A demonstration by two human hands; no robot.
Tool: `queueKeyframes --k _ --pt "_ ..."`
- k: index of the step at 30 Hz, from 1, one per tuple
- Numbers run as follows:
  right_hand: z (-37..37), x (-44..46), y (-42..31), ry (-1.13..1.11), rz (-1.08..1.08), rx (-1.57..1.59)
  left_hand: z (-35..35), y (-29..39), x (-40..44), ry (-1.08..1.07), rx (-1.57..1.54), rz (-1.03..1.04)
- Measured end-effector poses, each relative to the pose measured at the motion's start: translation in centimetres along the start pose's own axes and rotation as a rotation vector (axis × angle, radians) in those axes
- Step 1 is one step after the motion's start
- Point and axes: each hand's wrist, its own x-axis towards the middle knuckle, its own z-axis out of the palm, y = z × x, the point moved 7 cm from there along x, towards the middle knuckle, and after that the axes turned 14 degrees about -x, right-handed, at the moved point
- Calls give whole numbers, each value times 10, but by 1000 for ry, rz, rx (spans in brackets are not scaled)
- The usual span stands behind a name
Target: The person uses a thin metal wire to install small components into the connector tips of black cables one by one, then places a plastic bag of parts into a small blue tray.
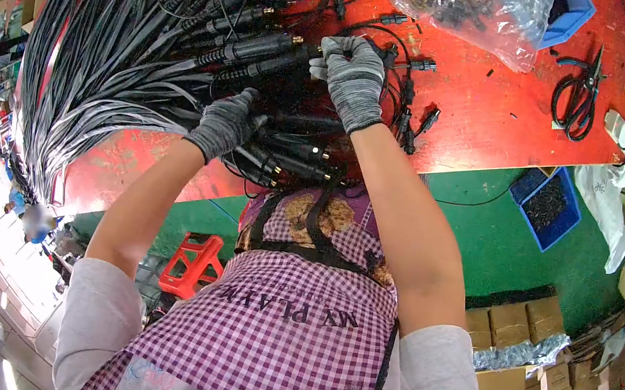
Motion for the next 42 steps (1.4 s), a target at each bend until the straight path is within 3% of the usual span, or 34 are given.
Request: queueKeyframes --k 6,9,11,14,15,19,23,25,31,34,37,42 --pt "2 5 -5 38 -26 -100 18 -31 -3 -196 -268 100" --pt "7 21 -12 47 -16 -169 34 -36 7 -170 -13 -21" --pt "12 29 -24 28 -62 -217 26 -20 5 -64 -9 -178" --pt "17 33 -33 7 -62 -217 16 23 -3 48 203 94" --pt "16 31 -34 4 -64 -227 25 18 8 319 223 227" --pt "13 24 -35 22 -90 -245 27 29 13 470 437 287" --pt "6 15 -32 -39 -99 -219 28 22 18 329 368 337" --pt "-5 2 -46 -2 -164 -168 25 14 24 387 355 415" --pt "-86 -53 -71 219 -369 -137 7 8 14 137 155 374" --pt "-78 -93 -57 142 -239 -251 -2 1 10 210 -52 499" --pt "-57 -108 -30 132 -154 -206 -3 -3 10 275 -71 565" --pt "-32 -99 6 161 -137 -219 -8 -6 7 279 -150 634"
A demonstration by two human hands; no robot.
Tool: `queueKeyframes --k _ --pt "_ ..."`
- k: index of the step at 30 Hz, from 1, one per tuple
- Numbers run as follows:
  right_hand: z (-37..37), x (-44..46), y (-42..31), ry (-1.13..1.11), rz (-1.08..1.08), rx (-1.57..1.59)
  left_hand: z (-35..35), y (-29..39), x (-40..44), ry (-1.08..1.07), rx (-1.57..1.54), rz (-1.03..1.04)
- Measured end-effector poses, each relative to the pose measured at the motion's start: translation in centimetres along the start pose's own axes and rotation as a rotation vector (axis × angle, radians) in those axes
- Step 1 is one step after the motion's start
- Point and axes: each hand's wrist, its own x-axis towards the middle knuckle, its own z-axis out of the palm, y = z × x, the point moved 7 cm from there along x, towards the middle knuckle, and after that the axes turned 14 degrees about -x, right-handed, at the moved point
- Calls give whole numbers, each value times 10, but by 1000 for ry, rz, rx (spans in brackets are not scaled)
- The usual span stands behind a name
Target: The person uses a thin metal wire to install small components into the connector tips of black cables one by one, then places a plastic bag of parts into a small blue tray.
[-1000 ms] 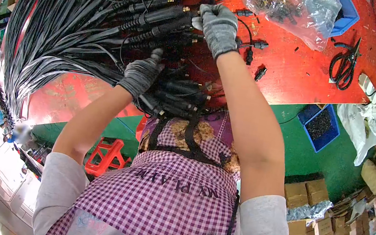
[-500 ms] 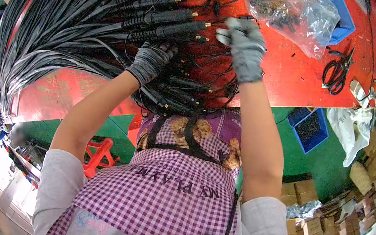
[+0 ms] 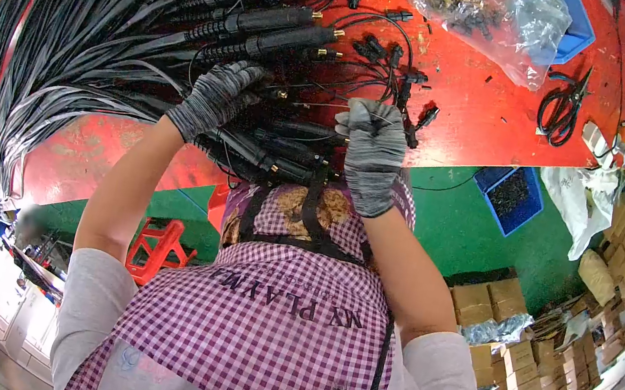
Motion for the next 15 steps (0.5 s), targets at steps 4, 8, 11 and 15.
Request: queueKeyframes --k 4,8,11,15 --pt "13 -1 8 19 8 3 1 -2 -1 18 -37 35" --pt "16 -1 13 30 -45 -7 1 -3 1 -18 -19 -12" --pt "17 0 17 40 -51 3 -1 1 2 -4 -34 9" --pt "19 1 15 78 -32 30 0 -1 2 9 -43 43"
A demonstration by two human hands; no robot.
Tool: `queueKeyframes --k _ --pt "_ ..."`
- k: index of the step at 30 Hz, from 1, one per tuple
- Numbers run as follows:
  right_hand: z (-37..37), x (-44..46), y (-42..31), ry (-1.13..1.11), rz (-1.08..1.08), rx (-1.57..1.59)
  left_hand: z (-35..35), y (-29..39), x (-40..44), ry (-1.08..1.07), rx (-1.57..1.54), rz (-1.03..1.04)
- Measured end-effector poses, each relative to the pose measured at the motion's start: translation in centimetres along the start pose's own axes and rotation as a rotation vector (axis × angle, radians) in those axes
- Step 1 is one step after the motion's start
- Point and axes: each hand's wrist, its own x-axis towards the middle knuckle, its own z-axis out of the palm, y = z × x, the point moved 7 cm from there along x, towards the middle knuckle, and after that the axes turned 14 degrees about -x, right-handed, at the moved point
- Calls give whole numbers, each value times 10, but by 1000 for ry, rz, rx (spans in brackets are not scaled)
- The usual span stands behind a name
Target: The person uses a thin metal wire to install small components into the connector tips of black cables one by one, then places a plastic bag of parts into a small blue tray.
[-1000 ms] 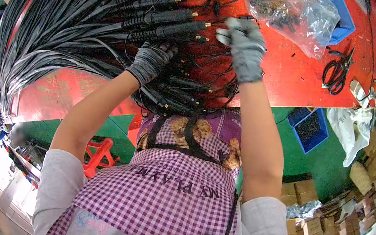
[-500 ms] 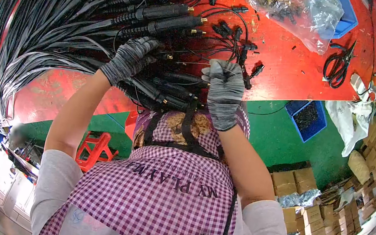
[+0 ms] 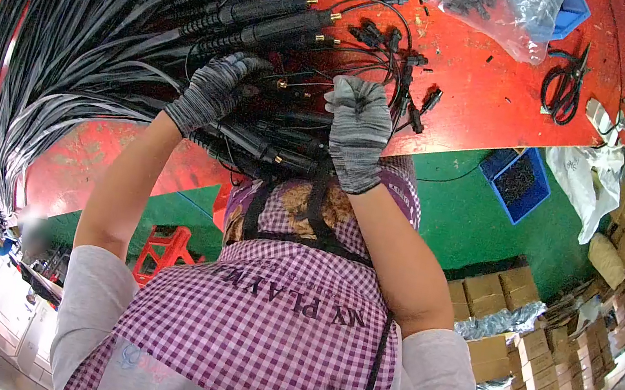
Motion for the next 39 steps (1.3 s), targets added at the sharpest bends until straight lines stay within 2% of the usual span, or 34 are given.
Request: queueKeyframes --k 8,15,19,22,24,27,28,31,35,36,39 --pt "5 -5 9 24 80 1 0 -1 -3 26 -22 -19" --pt "-1 -10 26 4 142 28 2 1 -6 102 96 -27" --pt "4 0 18 -88 178 63 4 0 -8 121 159 -50" --pt "10 11 11 -227 -41 9 3 2 -7 111 181 -65" --pt "17 7 -14 -297 -382 -124 3 1 -8 118 184 -79" --pt "33 6 -22 -213 -569 -437 6 0 -8 124 178 -102" --pt "41 11 -1 -271 -259 -254 6 2 -7 105 166 -128" --pt "66 23 34 -343 51 -179 7 2 -4 91 259 -181" --pt "70 35 48 -401 300 -101 12 8 -2 62 492 -167" --pt "69 37 47 -419 316 -90 6 22 0 193 587 -48" --pt "59 47 27 -417 200 -42 -1 12 2 78 539 -379"
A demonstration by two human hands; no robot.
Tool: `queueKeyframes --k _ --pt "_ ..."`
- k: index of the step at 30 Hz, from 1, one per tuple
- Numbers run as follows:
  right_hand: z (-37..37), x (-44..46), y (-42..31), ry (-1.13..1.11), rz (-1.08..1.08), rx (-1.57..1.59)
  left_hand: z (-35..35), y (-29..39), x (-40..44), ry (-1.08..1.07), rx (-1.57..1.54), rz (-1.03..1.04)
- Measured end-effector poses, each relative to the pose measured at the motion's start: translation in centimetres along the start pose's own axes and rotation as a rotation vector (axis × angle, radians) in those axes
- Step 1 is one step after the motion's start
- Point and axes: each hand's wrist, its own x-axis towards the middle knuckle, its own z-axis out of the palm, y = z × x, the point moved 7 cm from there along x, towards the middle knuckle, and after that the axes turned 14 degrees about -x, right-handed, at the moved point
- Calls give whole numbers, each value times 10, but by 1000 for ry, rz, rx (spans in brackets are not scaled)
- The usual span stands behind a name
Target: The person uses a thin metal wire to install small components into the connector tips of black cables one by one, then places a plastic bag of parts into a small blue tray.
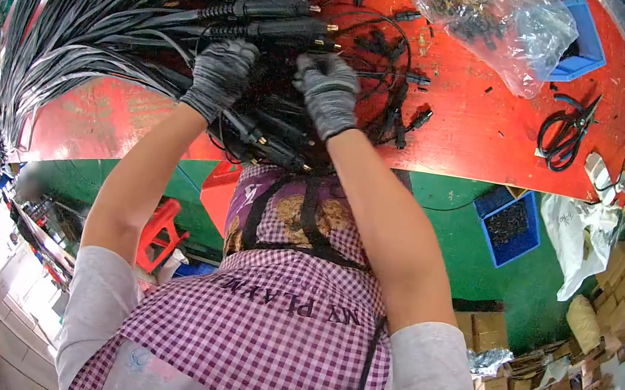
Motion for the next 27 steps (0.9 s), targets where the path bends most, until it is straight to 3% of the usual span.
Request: queueKeyframes --k 4,5,8,12,16,20,21,27 --pt "-50 -14 -7 139 -76 109 14 7 -5 -91 -26 -29" --pt "-63 -23 -6 182 -62 168 24 10 -5 -153 -91 37" --pt "-91 -47 2 178 -95 309 26 22 -13 75 98 366" --pt "-87 -82 10 312 -100 237 37 42 5 -268 265 304" --pt "-72 -95 9 409 -164 59 35 38 11 -262 237 409" --pt "-68 -109 -5 493 -262 74 -3 24 -6 156 -48 318" --pt "-65 -112 -9 496 -283 71 -14 22 -16 369 -99 412" --pt "-58 -111 -17 507 -315 -31 -18 12 -16 384 -187 351"
